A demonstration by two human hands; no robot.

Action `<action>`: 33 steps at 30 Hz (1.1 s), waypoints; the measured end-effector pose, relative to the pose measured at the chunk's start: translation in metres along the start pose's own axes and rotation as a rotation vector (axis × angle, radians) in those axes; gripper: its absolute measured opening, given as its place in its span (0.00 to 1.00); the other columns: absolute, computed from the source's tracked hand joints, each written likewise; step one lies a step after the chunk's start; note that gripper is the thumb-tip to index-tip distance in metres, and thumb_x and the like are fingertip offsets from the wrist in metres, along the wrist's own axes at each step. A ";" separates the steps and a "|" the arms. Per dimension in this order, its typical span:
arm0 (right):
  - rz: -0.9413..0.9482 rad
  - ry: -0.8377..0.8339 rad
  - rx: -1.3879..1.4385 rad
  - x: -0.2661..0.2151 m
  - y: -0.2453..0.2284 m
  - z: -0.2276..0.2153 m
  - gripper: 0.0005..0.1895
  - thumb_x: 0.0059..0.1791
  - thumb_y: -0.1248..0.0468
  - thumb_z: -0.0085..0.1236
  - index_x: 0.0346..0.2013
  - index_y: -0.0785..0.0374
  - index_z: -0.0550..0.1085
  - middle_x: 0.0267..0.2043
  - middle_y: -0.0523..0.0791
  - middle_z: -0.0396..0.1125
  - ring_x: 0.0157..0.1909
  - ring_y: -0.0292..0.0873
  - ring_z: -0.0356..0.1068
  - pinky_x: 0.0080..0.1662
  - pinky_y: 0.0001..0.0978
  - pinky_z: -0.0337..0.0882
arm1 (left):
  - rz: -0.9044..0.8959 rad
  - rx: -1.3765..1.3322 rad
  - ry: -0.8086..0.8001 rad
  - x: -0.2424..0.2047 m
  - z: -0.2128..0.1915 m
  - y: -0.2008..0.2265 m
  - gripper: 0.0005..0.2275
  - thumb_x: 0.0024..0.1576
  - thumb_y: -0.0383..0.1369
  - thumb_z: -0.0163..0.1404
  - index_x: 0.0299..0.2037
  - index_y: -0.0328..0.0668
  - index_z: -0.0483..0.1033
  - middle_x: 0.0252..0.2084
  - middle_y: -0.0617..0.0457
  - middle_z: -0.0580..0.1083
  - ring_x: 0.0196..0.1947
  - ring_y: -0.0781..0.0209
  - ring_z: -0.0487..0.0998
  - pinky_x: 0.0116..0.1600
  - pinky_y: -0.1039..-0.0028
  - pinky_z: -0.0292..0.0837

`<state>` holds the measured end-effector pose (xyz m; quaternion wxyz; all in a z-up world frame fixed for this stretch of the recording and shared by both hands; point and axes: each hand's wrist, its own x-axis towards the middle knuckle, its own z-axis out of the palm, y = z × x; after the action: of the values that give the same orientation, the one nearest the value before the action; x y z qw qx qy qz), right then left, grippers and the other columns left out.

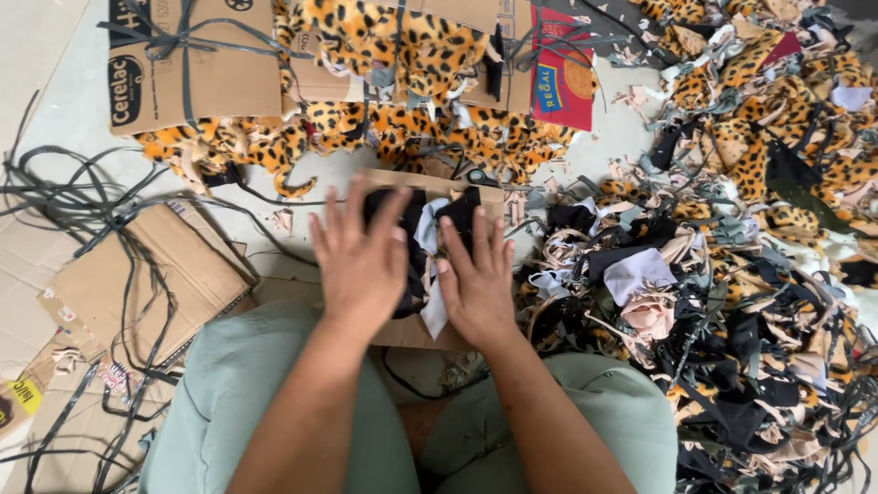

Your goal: Sorting and packing leopard-print fabric scraps from a pile on the floor into cardboard boxes, then covering them with cardboard sheets.

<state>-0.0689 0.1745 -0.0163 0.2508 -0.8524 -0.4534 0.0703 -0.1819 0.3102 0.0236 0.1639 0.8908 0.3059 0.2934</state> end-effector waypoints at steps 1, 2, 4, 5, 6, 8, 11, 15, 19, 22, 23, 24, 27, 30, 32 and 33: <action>0.009 0.004 -0.007 0.001 0.004 0.011 0.30 0.59 0.44 0.29 0.77 0.38 0.52 0.83 0.47 0.27 0.80 0.58 0.19 0.72 0.63 0.27 | 0.007 -0.010 -0.004 -0.006 0.013 -0.001 0.24 0.62 0.34 0.48 0.70 0.69 0.66 0.73 0.42 0.56 0.72 0.24 0.53 0.67 0.27 0.46; -0.066 0.062 -0.122 0.002 0.009 0.022 0.29 0.59 0.48 0.35 0.77 0.40 0.55 0.83 0.49 0.31 0.81 0.60 0.25 0.72 0.63 0.33 | 0.013 0.022 -0.130 -0.011 0.026 -0.001 0.23 0.64 0.40 0.42 0.72 0.69 0.62 0.77 0.44 0.50 0.75 0.30 0.44 0.70 0.32 0.36; -0.103 0.121 -0.263 0.002 0.016 0.037 0.29 0.58 0.52 0.40 0.76 0.42 0.58 0.83 0.50 0.34 0.81 0.63 0.31 0.72 0.64 0.38 | 0.047 0.024 -0.276 -0.022 0.056 -0.008 0.23 0.67 0.46 0.36 0.74 0.68 0.57 0.80 0.46 0.43 0.79 0.36 0.36 0.73 0.36 0.27; -0.121 0.149 -0.278 0.004 0.018 0.043 0.30 0.57 0.53 0.43 0.76 0.40 0.58 0.82 0.51 0.38 0.80 0.64 0.37 0.71 0.65 0.44 | 0.029 0.066 -0.262 -0.027 0.071 -0.017 0.24 0.67 0.47 0.36 0.75 0.64 0.56 0.80 0.45 0.46 0.78 0.36 0.40 0.74 0.37 0.29; -0.139 0.176 -0.293 0.007 0.020 0.049 0.31 0.55 0.53 0.46 0.75 0.39 0.59 0.81 0.51 0.42 0.79 0.65 0.43 0.70 0.66 0.50 | 0.011 0.108 -0.248 -0.032 0.086 -0.025 0.25 0.67 0.47 0.36 0.76 0.60 0.55 0.79 0.44 0.50 0.78 0.36 0.43 0.75 0.39 0.31; -0.145 0.245 -0.339 0.008 0.021 0.057 0.29 0.55 0.53 0.45 0.74 0.39 0.61 0.80 0.50 0.47 0.77 0.63 0.50 0.70 0.63 0.54 | 0.063 0.166 -0.098 -0.039 0.109 -0.034 0.24 0.68 0.47 0.36 0.75 0.61 0.59 0.77 0.45 0.55 0.75 0.36 0.52 0.73 0.40 0.38; -0.166 0.333 -0.371 0.012 0.019 0.073 0.27 0.56 0.52 0.44 0.72 0.39 0.64 0.78 0.49 0.54 0.76 0.60 0.57 0.70 0.58 0.58 | 0.109 0.256 0.088 -0.043 0.121 -0.047 0.23 0.69 0.47 0.36 0.74 0.61 0.65 0.75 0.46 0.62 0.72 0.37 0.61 0.71 0.43 0.45; -0.064 0.189 -0.277 0.011 0.019 0.085 0.27 0.58 0.49 0.39 0.74 0.38 0.59 0.82 0.47 0.46 0.82 0.58 0.47 0.77 0.56 0.48 | 0.127 0.213 0.069 -0.045 0.121 -0.051 0.23 0.70 0.45 0.36 0.75 0.57 0.65 0.76 0.43 0.61 0.72 0.32 0.60 0.70 0.39 0.46; 0.003 0.083 -0.265 0.005 0.027 0.076 0.30 0.58 0.45 0.38 0.76 0.34 0.54 0.85 0.44 0.37 0.85 0.55 0.39 0.80 0.55 0.42 | 0.060 0.098 -0.168 -0.037 0.096 -0.035 0.24 0.69 0.45 0.33 0.77 0.57 0.57 0.79 0.42 0.54 0.76 0.30 0.49 0.73 0.34 0.38; -0.178 0.147 0.082 -0.014 0.026 0.032 0.29 0.64 0.44 0.21 0.80 0.34 0.34 0.86 0.39 0.23 0.88 0.56 0.26 0.80 0.69 0.38 | 0.004 0.117 -0.331 -0.027 0.064 -0.007 0.26 0.67 0.45 0.30 0.78 0.59 0.52 0.80 0.41 0.49 0.77 0.31 0.44 0.73 0.40 0.31; -0.166 0.081 0.187 -0.022 0.021 0.004 0.29 0.64 0.44 0.24 0.80 0.32 0.34 0.87 0.40 0.23 0.88 0.57 0.24 0.80 0.67 0.33 | -0.008 0.071 -0.330 -0.025 0.049 0.008 0.27 0.68 0.45 0.29 0.79 0.54 0.52 0.80 0.36 0.45 0.77 0.27 0.40 0.71 0.33 0.29; -0.155 0.016 0.293 -0.031 0.014 -0.023 0.30 0.64 0.44 0.27 0.80 0.31 0.33 0.87 0.42 0.22 0.89 0.57 0.21 0.80 0.64 0.27 | -0.019 0.025 -0.329 -0.022 0.034 0.022 0.27 0.69 0.45 0.28 0.79 0.49 0.53 0.79 0.30 0.40 0.77 0.23 0.36 0.70 0.27 0.27; -0.137 0.149 0.314 -0.074 0.022 -0.085 0.32 0.61 0.61 0.45 0.79 0.46 0.48 0.85 0.54 0.40 0.88 0.57 0.37 0.84 0.58 0.38 | 0.220 -0.064 -0.111 -0.023 0.022 0.050 0.32 0.77 0.46 0.31 0.78 0.22 0.71 0.78 0.15 0.45 0.74 0.19 0.33 0.68 0.25 0.23; 0.069 0.320 0.355 -0.123 0.055 -0.130 0.24 0.62 0.53 0.38 0.73 0.51 0.59 0.80 0.57 0.47 0.81 0.62 0.45 0.76 0.67 0.49 | 0.304 -0.076 -0.129 -0.026 0.053 0.082 0.26 0.71 0.42 0.40 0.78 0.42 0.61 0.79 0.33 0.44 0.75 0.24 0.34 0.73 0.27 0.28; 0.193 0.488 0.221 -0.155 0.108 -0.141 0.22 0.57 0.61 0.46 0.67 0.55 0.67 0.71 0.59 0.57 0.74 0.66 0.54 0.70 0.64 0.56 | 0.427 -0.141 -0.056 -0.038 0.073 0.135 0.24 0.65 0.39 0.46 0.72 0.44 0.69 0.74 0.32 0.55 0.72 0.22 0.47 0.69 0.32 0.42; 0.312 0.650 0.086 -0.171 0.135 -0.147 0.21 0.52 0.68 0.53 0.61 0.59 0.75 0.62 0.61 0.67 0.66 0.70 0.63 0.64 0.61 0.63 | 0.543 -0.204 0.021 -0.044 0.083 0.163 0.21 0.60 0.36 0.51 0.65 0.47 0.76 0.68 0.31 0.66 0.69 0.20 0.61 0.66 0.38 0.55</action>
<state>-0.0171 -0.0793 0.0261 0.4036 -0.8778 -0.2111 -0.1483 -0.0855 0.1495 0.0179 0.1652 0.9159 0.0267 0.3648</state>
